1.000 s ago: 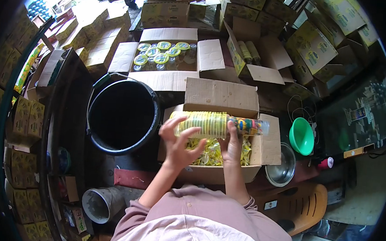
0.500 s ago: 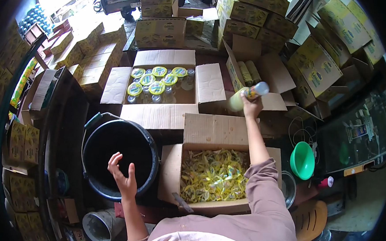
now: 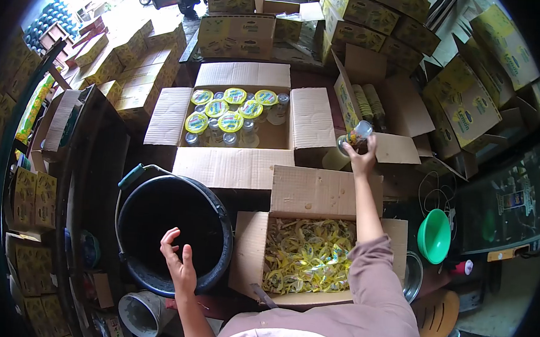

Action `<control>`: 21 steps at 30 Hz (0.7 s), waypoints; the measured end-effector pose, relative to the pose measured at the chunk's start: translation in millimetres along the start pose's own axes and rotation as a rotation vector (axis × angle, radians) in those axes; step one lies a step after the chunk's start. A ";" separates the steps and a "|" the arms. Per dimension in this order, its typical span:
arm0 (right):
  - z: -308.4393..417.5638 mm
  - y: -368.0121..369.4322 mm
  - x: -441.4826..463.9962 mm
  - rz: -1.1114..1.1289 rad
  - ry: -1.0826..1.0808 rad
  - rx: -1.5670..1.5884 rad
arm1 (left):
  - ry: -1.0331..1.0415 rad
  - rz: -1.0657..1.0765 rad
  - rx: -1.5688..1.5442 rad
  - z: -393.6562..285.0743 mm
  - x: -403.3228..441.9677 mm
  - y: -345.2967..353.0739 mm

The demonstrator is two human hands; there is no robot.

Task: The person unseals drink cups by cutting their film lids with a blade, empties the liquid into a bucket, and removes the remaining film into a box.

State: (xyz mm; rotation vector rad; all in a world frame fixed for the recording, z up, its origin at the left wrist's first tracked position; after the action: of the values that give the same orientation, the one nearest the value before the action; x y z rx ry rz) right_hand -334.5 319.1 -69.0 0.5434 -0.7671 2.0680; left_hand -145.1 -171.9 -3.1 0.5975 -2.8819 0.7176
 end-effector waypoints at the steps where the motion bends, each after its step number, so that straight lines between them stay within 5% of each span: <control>1: 19.2 -13.0 -3.2 -0.058 0.026 0.052 | 0.002 0.002 0.000 -1.9 0.0 0.0; 3: 74.8 -38.2 -13.1 -0.194 -0.182 -0.038 | 0.006 0.006 0.006 -5.2 0.1 -0.5; 6: 128.1 -12.4 -28.9 -0.023 -0.458 0.003 | 0.010 0.026 0.008 -10.3 0.7 0.2; 12: 130.0 165.8 -70.7 0.798 -0.175 -0.119 | 0.003 0.062 0.021 -11.9 2.5 0.7; 15: 131.9 226.5 -86.3 0.841 -0.145 -0.358 | -0.024 0.073 0.014 -11.3 2.9 1.5; 19: 116.7 266.2 -95.8 0.900 0.167 -0.337 | -0.025 0.108 0.053 -11.4 4.2 1.1; 21: 113.3 269.7 -93.7 0.859 0.048 -0.335 | -0.046 0.123 0.021 -11.6 4.3 2.7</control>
State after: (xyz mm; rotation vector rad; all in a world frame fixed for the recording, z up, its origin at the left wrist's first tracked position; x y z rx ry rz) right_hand -495.0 65.0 -132.4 -0.0596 -1.4610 2.6044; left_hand -150.0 -165.7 6.9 0.4481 -2.9790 0.7601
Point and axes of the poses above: each hand's wrist, its own x-axis towards the middle knuckle, its own y-axis out of the palm, z = x × y, the point moved 5 cm from there along x, towards the middle knuckle, and after that the axes turned 2 degrees about -z, right-handed, at the moved point
